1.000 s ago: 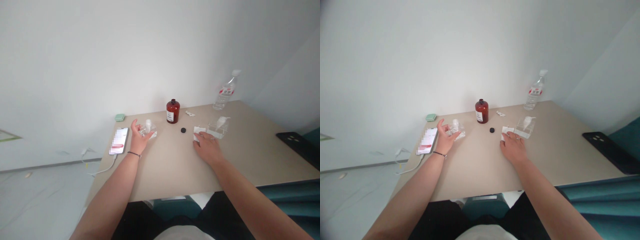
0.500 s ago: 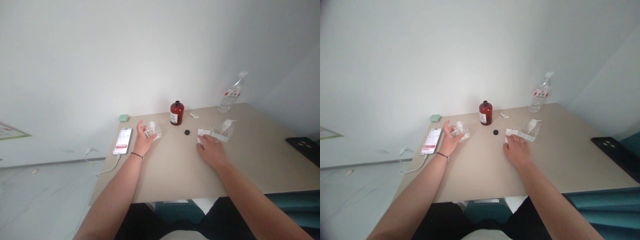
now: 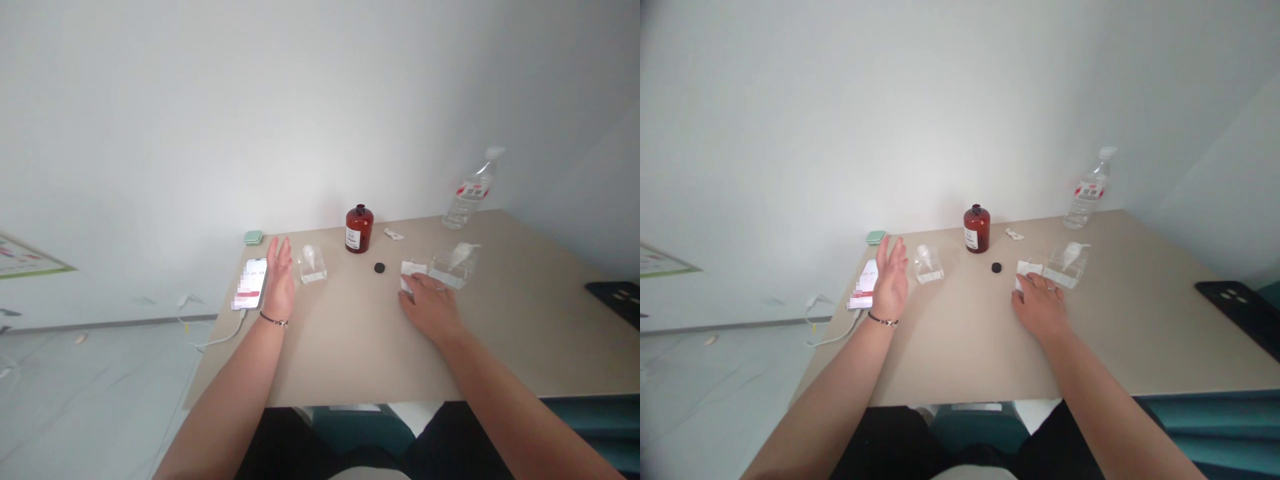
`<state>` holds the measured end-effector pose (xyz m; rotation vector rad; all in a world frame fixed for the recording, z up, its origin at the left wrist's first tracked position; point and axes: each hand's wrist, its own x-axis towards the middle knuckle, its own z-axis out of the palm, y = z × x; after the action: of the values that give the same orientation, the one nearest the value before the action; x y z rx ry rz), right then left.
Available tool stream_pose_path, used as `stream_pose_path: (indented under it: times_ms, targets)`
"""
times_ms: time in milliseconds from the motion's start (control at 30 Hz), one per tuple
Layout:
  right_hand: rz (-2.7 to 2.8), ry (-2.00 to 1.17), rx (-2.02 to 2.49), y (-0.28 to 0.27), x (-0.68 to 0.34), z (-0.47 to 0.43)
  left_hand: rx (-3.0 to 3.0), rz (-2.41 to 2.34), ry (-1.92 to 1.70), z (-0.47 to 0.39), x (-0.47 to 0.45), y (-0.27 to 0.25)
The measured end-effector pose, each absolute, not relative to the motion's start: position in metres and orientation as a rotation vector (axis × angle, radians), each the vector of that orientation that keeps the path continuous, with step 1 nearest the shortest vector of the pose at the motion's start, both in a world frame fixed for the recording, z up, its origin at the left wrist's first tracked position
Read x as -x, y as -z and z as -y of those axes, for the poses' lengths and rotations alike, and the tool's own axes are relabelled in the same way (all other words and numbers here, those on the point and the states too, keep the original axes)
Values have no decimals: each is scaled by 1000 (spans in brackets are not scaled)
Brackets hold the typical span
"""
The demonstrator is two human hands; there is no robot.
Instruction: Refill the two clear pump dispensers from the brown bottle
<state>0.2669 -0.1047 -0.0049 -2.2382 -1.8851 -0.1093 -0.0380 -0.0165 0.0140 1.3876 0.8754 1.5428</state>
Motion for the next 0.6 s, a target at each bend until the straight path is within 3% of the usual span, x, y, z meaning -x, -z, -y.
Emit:
stream_pose_path:
  times_ms: [600]
  targets:
    - [1891,87,2265,3,-266,103,-1049,-524,-1290,43,43,-40]
